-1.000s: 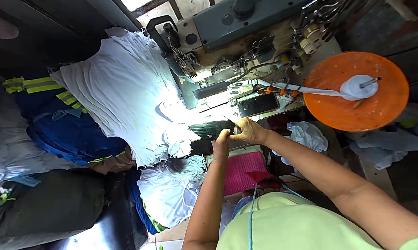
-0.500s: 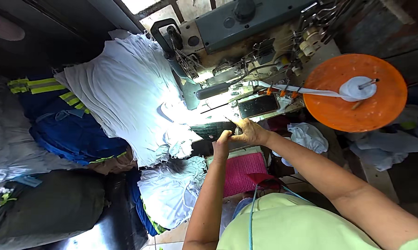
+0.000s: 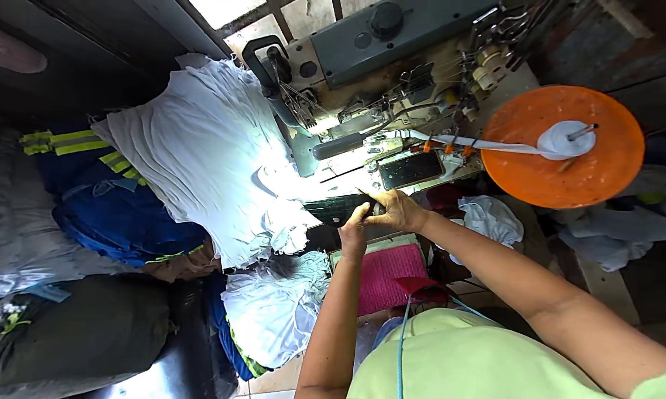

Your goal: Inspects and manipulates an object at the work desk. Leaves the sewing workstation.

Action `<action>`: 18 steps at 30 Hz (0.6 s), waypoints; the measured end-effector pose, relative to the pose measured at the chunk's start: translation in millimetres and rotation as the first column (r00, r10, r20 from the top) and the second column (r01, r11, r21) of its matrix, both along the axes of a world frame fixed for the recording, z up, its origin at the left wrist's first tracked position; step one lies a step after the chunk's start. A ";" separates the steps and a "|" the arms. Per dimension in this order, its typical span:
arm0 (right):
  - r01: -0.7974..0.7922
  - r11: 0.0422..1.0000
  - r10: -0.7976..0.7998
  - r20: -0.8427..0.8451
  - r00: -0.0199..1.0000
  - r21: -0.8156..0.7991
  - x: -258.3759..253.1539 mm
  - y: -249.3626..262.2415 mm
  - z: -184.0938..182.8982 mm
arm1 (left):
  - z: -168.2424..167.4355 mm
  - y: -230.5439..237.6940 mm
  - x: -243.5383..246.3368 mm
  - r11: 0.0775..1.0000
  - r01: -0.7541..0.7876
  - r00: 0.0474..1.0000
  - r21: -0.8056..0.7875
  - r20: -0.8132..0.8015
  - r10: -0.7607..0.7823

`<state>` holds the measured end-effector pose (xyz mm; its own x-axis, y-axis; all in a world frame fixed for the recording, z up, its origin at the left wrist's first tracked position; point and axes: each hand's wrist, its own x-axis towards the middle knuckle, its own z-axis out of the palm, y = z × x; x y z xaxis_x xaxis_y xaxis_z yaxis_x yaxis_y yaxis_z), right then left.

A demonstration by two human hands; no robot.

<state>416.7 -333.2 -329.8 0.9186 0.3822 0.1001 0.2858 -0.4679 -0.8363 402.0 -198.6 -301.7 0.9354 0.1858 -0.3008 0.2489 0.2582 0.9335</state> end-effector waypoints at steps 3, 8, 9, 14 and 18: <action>0.011 1.000 -0.011 0.004 1.000 0.003 -1.1 0.4 1.2 | 1.6 -1.7 0.3 0.999 -0.024 1.000 -0.029 -0.010 0.024; 0.033 0.999 -0.029 0.102 0.994 -0.042 -0.7 -1.4 1.9 | 0.7 -5.2 -0.1 0.997 -0.060 0.998 -0.056 -0.018 0.059; 0.028 0.999 -0.023 0.110 0.994 -0.046 -0.9 -1.9 1.9 | -1.1 -4.5 -0.9 0.998 -0.042 0.999 -0.054 -0.001 0.042; -0.008 0.999 0.008 -0.003 1.000 -0.043 -5.1 -2.4 5.5 | 1.9 2.8 -4.1 0.995 0.092 0.996 -0.022 0.011 -0.092; 0.003 1.000 -0.003 0.001 1.000 0.031 -6.6 0.8 4.6 | 2.5 3.2 -4.8 0.995 0.092 0.996 -0.029 0.023 -0.091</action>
